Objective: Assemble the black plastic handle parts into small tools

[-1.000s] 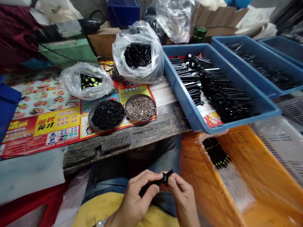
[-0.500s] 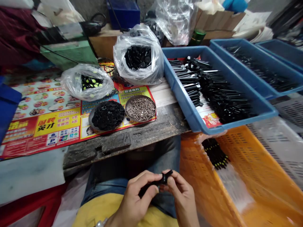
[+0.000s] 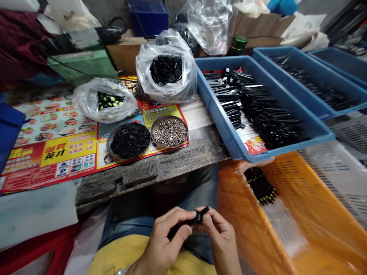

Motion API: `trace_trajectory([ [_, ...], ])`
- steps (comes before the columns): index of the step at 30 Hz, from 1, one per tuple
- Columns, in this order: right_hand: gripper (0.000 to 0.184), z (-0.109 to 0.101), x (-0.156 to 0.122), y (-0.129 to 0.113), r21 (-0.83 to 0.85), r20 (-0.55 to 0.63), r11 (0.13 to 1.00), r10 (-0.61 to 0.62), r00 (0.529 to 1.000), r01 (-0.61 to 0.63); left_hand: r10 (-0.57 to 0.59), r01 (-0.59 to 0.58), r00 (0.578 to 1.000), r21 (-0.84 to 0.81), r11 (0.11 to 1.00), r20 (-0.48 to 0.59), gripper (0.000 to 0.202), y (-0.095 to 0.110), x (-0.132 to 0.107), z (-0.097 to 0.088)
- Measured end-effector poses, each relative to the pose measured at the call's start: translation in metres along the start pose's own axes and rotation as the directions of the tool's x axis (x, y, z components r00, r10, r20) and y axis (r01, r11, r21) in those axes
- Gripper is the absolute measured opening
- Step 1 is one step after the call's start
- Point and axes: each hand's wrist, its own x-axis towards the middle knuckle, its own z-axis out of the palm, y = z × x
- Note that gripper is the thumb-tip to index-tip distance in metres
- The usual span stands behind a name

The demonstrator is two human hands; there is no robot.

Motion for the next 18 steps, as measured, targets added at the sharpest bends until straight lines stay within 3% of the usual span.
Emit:
trace_trajectory([
  [18,0.020,-0.0007,-0.0002,0.0013,0.002,0.019,1.000,-0.003,1.000,0.003,-0.012,0.012,1.000,-0.010,1.000,0.013,0.024,-0.0024,0.0005,-0.0007],
])
